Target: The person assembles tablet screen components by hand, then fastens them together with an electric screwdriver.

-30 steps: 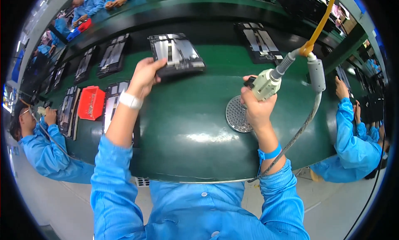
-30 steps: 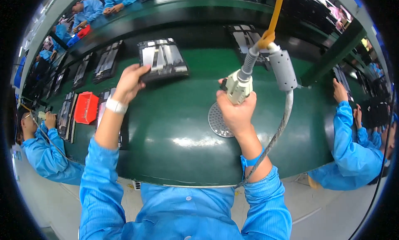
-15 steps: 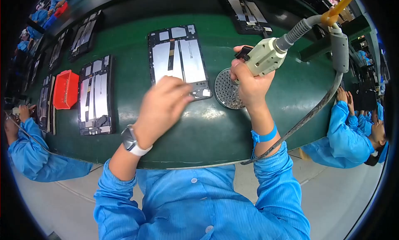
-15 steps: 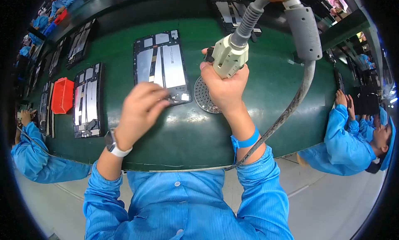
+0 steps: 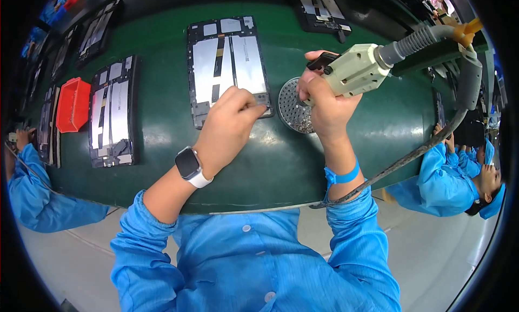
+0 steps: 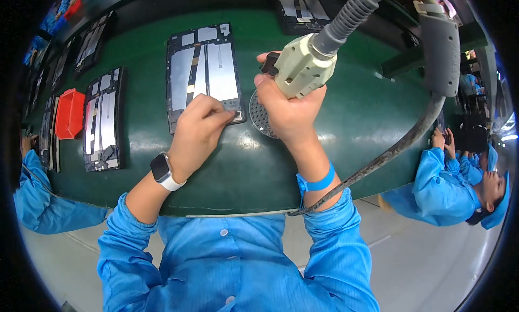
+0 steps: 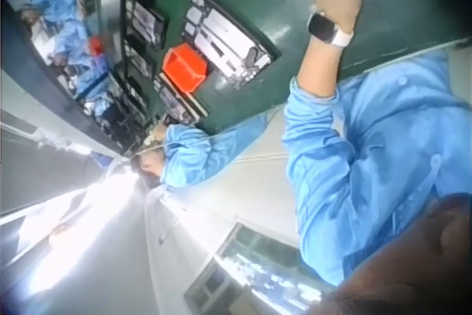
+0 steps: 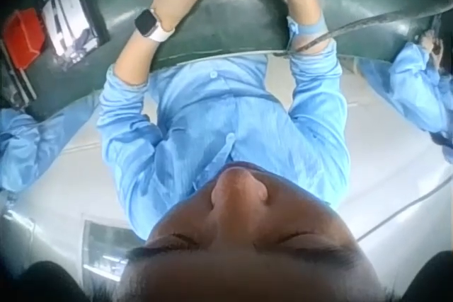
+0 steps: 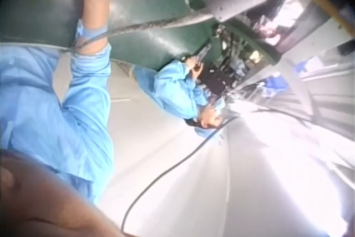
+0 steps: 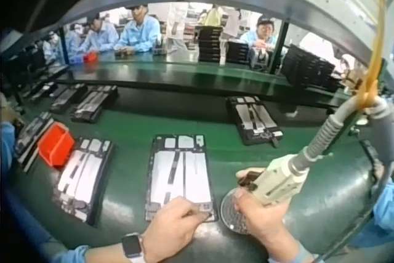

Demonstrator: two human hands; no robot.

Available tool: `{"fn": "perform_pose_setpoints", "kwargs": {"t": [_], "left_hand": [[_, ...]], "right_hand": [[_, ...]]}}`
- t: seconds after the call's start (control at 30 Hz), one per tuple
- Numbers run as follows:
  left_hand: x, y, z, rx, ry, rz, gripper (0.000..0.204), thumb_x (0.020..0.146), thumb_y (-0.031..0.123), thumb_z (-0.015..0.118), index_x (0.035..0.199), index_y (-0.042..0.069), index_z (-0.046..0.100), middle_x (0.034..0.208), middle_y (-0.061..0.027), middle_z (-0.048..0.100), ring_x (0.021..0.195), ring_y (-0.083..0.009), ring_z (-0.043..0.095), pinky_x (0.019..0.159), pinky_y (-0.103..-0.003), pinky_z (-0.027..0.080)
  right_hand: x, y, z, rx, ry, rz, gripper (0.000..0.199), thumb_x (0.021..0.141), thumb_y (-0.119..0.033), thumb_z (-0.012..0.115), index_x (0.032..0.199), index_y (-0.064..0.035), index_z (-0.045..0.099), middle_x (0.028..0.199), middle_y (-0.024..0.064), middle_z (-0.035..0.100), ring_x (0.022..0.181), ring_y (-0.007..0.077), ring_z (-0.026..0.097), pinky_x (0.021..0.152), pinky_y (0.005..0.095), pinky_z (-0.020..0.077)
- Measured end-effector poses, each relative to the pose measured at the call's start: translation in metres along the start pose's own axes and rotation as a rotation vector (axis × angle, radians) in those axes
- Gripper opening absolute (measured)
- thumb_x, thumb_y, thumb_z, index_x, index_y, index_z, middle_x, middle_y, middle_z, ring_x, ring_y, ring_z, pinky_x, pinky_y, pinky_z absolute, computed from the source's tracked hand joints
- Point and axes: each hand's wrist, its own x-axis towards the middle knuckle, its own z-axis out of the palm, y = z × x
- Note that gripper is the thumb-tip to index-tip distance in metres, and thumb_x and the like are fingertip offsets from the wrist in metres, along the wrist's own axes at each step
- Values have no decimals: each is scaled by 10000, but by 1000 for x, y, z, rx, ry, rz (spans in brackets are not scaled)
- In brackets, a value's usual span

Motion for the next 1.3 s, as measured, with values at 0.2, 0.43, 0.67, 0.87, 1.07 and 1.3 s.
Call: {"fn": "perform_pose_setpoints", "kwargs": {"t": [0.2,0.43,0.67,0.87,1.07,1.3], "left_hand": [[-3,-4,4,134,-15,209,210,696,-48,747,895,-20,690,922,-91,622,830,-267,583,719,-367,507],[1,-1,0,97,-10,130,199,690,-28,762,881,-17,707,938,-85,621,885,-265,579,751,-363,506],[-7,-4,0,143,15,117,188,723,21,762,902,-10,715,956,-87,617,911,-269,573,774,-364,502],[-8,-5,-1,126,11,115,191,731,27,757,914,-5,710,970,-83,615,926,-270,569,786,-365,501],[-11,-2,-8,263,-50,139,231,728,13,732,958,11,706,1012,-83,620,971,-274,578,807,-373,510],[-19,-6,-9,229,-44,146,200,739,33,651,927,23,718,1060,-92,616,1086,-268,576,904,-395,498]], "right_hand": [[-5,-5,8,124,24,83,296,776,82,653,1063,58,584,918,114,669,567,114,578,498,265,474],[-9,-3,19,157,-60,81,261,822,39,579,1081,70,576,678,75,562,536,145,525,520,301,452],[-8,7,30,98,-37,96,247,840,19,523,1080,68,549,621,80,512,513,164,482,543,347,447],[-10,9,31,84,-42,103,232,838,15,530,1064,60,550,615,77,510,510,161,482,541,346,443],[-12,11,32,75,-66,108,221,834,13,540,1051,50,558,624,72,514,510,155,480,543,346,446],[-15,10,31,42,-64,123,235,823,26,560,1057,52,563,641,64,519,525,149,496,549,335,457]]}}
